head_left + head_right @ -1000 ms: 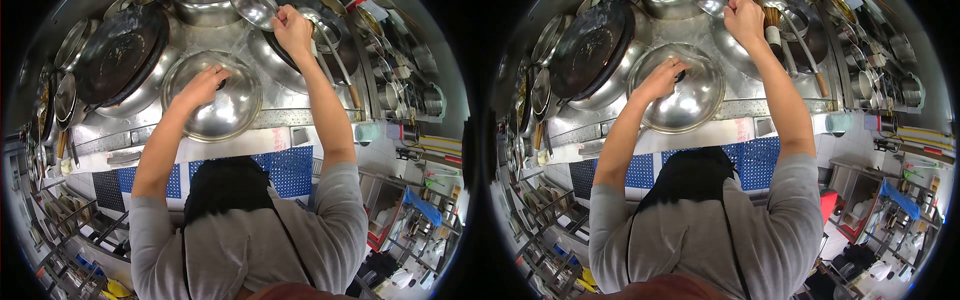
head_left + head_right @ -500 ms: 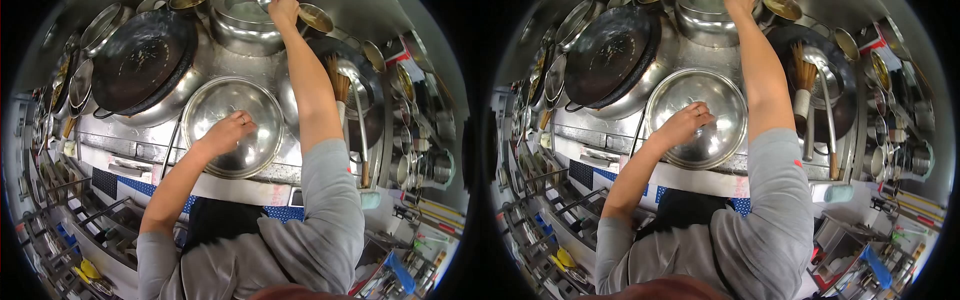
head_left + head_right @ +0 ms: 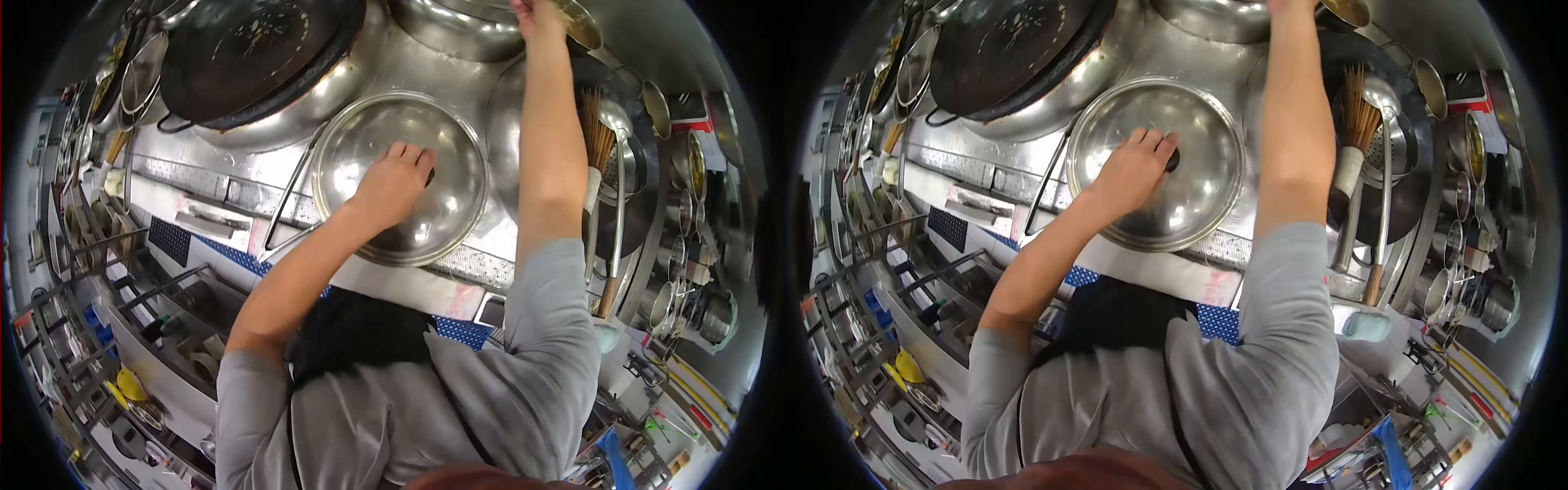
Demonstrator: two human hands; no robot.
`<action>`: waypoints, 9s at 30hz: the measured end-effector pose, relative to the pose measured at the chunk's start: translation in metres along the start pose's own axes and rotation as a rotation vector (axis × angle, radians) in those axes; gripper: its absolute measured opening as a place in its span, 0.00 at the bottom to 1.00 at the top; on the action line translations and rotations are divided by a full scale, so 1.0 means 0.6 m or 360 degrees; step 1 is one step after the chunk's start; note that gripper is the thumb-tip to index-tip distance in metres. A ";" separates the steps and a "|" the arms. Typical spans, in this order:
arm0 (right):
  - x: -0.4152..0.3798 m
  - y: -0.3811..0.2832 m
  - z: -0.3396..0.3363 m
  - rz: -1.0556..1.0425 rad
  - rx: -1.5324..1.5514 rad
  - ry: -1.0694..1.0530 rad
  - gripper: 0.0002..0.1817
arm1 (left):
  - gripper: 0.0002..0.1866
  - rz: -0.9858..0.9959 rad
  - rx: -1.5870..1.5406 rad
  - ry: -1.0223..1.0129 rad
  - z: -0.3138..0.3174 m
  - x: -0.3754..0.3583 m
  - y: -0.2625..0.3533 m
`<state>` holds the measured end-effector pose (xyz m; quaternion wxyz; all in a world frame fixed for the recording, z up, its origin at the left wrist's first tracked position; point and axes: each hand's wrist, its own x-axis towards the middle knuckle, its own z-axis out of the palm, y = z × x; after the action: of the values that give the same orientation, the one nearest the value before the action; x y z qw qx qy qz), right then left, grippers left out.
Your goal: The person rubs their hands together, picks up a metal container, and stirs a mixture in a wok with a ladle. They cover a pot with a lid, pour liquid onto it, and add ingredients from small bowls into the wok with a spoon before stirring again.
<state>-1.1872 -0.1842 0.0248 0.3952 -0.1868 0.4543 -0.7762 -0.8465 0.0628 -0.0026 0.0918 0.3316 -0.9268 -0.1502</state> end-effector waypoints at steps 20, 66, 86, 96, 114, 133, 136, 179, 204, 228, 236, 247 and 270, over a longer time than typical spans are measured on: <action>-0.498 -0.120 -0.087 -0.0181 -0.1638 -0.0007 0.08 | 0.15 0.1029 -0.0019 -0.0098 -0.040 0.009 -0.051; -0.400 -0.082 -0.127 0.0468 -0.0747 0.0154 0.04 | 0.22 0.0146 0.0005 0.0183 -0.006 -0.007 -0.042; -0.805 -0.194 -0.141 -0.1979 -0.2584 0.0231 0.10 | 0.25 0.0493 0.0003 0.0418 -0.081 -0.055 -0.032; -0.905 -0.217 -0.200 -0.1666 -0.1787 0.0629 0.10 | 0.22 0.0444 -0.0235 0.1378 -0.178 -0.026 -0.012; -0.923 0.021 -0.289 -0.1148 -0.2050 0.0389 0.06 | 0.13 0.0043 -0.2379 0.1308 -0.135 0.003 -0.076; -1.290 0.118 -0.034 -0.0944 -0.2083 0.1574 0.10 | 0.17 0.0046 -0.3202 0.0095 0.025 0.064 -0.276; -1.350 0.161 -0.026 -0.0858 -0.2072 0.1706 0.10 | 0.16 -0.0045 -0.3377 -0.0108 -0.011 0.032 -0.247; -1.729 0.647 0.145 -0.0300 0.1170 0.3227 0.16 | 0.22 0.1535 -0.0623 -0.0984 0.396 -0.575 0.105; -1.777 0.810 0.208 0.0082 0.1206 0.3399 0.06 | 0.16 0.2311 -0.0724 -0.1781 0.864 -1.155 0.061; -1.734 0.710 0.204 -0.0401 0.1357 0.3072 0.07 | 0.25 0.1765 -0.0416 -0.2092 0.785 -0.873 -0.162; -1.767 0.477 0.323 -0.0909 0.0857 0.3256 0.13 | 0.25 0.1725 0.0044 -0.2367 0.536 -0.773 -0.175; -2.070 0.468 0.712 -0.1718 0.0513 0.4372 0.09 | 0.26 0.1657 -0.0120 -0.2540 0.607 -0.664 -0.162; -2.257 0.659 0.733 -0.2164 0.0620 0.3063 0.20 | 0.30 0.1204 -0.0478 -0.2023 0.210 -0.776 -0.515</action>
<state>0.1106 0.5224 0.0088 -0.5776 0.3324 0.2467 -0.7035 -0.3438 0.1625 -0.2586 -0.3710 -0.1758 -0.8216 -0.3956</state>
